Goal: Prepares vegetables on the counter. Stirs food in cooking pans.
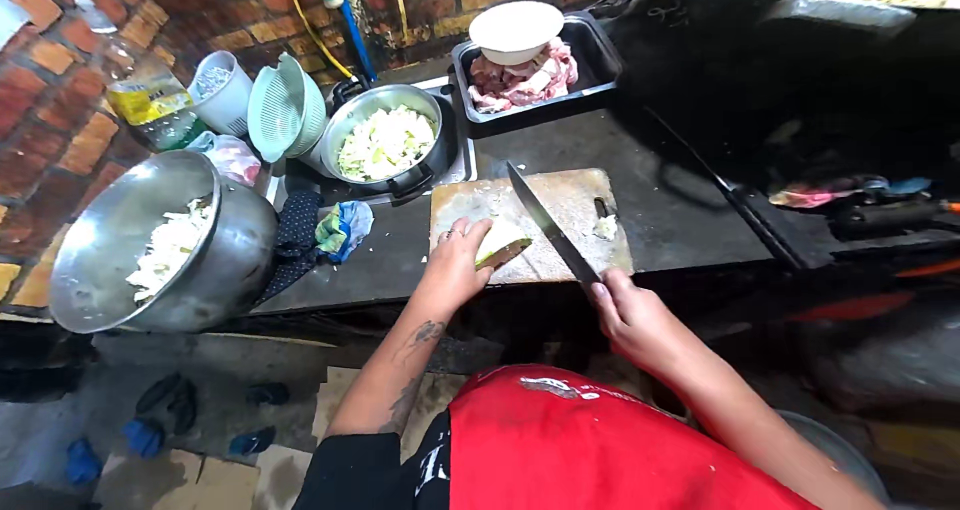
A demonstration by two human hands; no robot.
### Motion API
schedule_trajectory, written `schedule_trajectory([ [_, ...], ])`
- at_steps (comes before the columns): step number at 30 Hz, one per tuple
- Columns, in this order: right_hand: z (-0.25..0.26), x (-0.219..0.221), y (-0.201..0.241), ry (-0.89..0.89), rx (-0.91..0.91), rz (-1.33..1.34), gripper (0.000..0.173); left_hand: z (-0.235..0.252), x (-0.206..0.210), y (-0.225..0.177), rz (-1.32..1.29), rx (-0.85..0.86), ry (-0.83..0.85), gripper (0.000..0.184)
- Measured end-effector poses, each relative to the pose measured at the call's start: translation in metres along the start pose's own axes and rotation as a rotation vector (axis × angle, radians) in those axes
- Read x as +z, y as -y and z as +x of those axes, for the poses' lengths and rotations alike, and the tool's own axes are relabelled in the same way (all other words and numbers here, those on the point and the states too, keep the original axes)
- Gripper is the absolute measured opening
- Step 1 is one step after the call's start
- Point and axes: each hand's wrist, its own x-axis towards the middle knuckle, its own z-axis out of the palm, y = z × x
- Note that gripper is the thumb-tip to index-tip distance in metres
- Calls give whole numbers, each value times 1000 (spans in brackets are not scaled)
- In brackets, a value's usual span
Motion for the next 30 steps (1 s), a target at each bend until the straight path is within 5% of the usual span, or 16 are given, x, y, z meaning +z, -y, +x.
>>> schedule_trajectory([
  [5,5,7,18,146,74,-108,31,-11,1,-19,75,-69,-8,56],
  [15,46,34,34,360,244,-193,29,-11,4,-20,114,-46,4,54],
  [24,23,-3,37,196,97,-188,30,-6,2,-9,44,59,-77,51],
  [30,17,10,47,280,177,-273,25,-3,2,-3,-3,77,-52,48],
])
